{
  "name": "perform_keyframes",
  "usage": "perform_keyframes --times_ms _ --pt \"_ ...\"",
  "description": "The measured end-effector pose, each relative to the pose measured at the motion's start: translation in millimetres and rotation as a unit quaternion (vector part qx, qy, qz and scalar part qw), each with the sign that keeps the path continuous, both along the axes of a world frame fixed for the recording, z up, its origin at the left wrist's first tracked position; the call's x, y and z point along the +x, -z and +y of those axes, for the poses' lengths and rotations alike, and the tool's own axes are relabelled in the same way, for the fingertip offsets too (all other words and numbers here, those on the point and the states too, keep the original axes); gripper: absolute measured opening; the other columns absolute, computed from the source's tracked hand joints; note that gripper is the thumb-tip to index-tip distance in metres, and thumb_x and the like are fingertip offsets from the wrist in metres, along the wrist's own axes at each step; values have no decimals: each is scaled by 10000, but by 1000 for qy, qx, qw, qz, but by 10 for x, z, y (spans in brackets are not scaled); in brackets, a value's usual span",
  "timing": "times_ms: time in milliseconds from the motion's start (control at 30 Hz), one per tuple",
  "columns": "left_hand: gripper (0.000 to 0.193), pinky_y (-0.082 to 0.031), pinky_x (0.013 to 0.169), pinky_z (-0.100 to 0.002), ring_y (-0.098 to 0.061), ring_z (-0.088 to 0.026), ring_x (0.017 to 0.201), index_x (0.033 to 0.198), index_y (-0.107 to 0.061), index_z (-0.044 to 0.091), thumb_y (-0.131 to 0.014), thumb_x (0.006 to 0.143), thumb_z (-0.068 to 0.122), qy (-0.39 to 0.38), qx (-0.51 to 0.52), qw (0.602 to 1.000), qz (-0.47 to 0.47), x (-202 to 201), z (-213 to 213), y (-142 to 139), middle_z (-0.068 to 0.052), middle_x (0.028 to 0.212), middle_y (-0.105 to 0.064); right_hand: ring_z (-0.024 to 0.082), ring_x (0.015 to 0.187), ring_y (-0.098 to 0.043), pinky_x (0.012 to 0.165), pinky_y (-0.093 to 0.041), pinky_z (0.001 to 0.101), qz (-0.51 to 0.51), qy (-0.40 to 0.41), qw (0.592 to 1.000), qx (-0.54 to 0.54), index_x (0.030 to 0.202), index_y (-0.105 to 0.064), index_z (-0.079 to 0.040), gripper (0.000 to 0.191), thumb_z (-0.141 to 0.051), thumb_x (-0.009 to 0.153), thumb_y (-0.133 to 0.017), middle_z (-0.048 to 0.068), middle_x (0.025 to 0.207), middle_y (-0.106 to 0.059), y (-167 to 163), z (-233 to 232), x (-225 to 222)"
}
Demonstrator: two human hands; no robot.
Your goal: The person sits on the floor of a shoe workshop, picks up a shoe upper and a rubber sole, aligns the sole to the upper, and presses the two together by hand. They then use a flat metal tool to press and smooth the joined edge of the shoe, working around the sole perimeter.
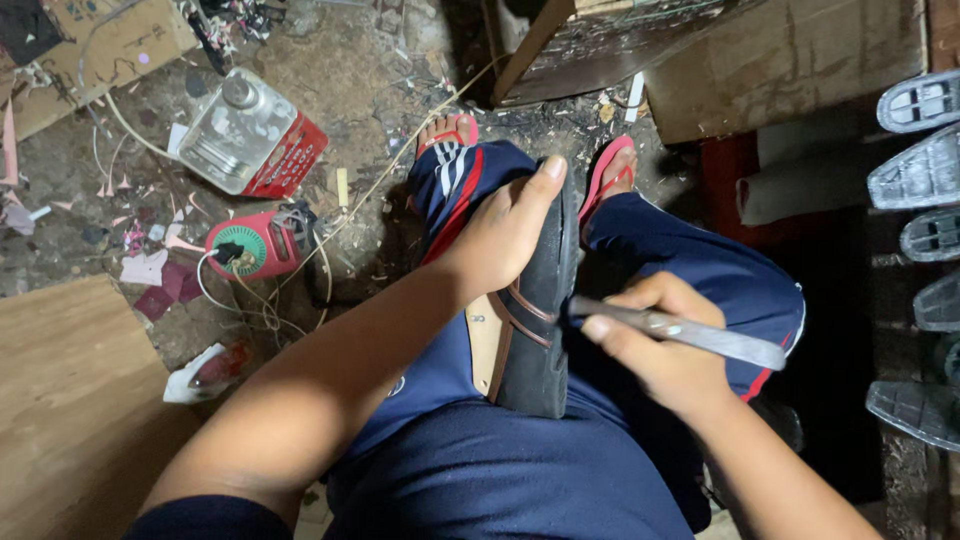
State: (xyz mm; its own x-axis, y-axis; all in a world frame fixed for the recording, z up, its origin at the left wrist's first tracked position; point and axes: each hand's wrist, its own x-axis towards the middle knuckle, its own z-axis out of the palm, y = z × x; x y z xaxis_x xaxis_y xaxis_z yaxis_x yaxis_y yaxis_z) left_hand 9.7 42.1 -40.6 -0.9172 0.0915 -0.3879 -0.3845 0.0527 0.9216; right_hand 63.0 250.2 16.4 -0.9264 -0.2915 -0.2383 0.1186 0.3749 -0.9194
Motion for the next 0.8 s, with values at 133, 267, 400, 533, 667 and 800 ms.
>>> perform_keyframes --times_ms 133,267,400,533,667,800 --pt "732 -498 914 -393 -673 -286 915 1024 -674 -38 -304 1022 593 8 -32 999 -18 -12 16 -5 -226 924 -718 61 684 -533 642 -450 233 121 -29 991 -52 842 -608 -60 219 -101 880 -819 -3 756 -625 135 -53 -11" --pt "699 -473 933 -382 -661 -239 982 1072 -666 -20 -307 1030 578 11 -29 999 18 -37 -10 -52 -173 1013 -721 95 668 -583 599 -477 250 35 -38 998 -32 806 -618 -54 197 -87 834 -810 30 761 -677 197 97 -127" --pt "642 -487 935 -370 -652 -217 972 1082 -668 -13 -346 1033 540 9 39 999 18 5 -40 -92 -147 1002 -737 126 567 -603 530 -511 288 -101 84 967 -216 810 -571 -64 176 -80 852 -742 69 716 -670 273 128 -275" --pt "615 -490 923 -366 -636 -209 942 1071 -666 -9 -345 1047 515 11 54 998 25 10 -67 -66 -136 974 -723 115 563 -570 512 -473 283 -107 61 960 -251 824 -559 -67 195 -80 885 -743 70 720 -639 360 -43 -415" --pt "590 -494 888 -354 -648 -196 891 1050 -669 2 -342 1053 494 24 17 999 20 -30 -91 -25 -121 927 -712 85 581 -527 514 -434 267 -11 -55 997 -55 750 -565 -67 263 -129 837 -805 32 685 -634 256 -33 -597" --pt "547 -501 871 -363 -587 -204 873 1026 -664 -15 -365 1082 440 22 89 996 11 -64 -87 -1 -126 906 -684 22 601 -600 533 -472 229 138 -158 974 84 707 -560 -90 305 -198 794 -831 -41 695 -653 18 52 -732"
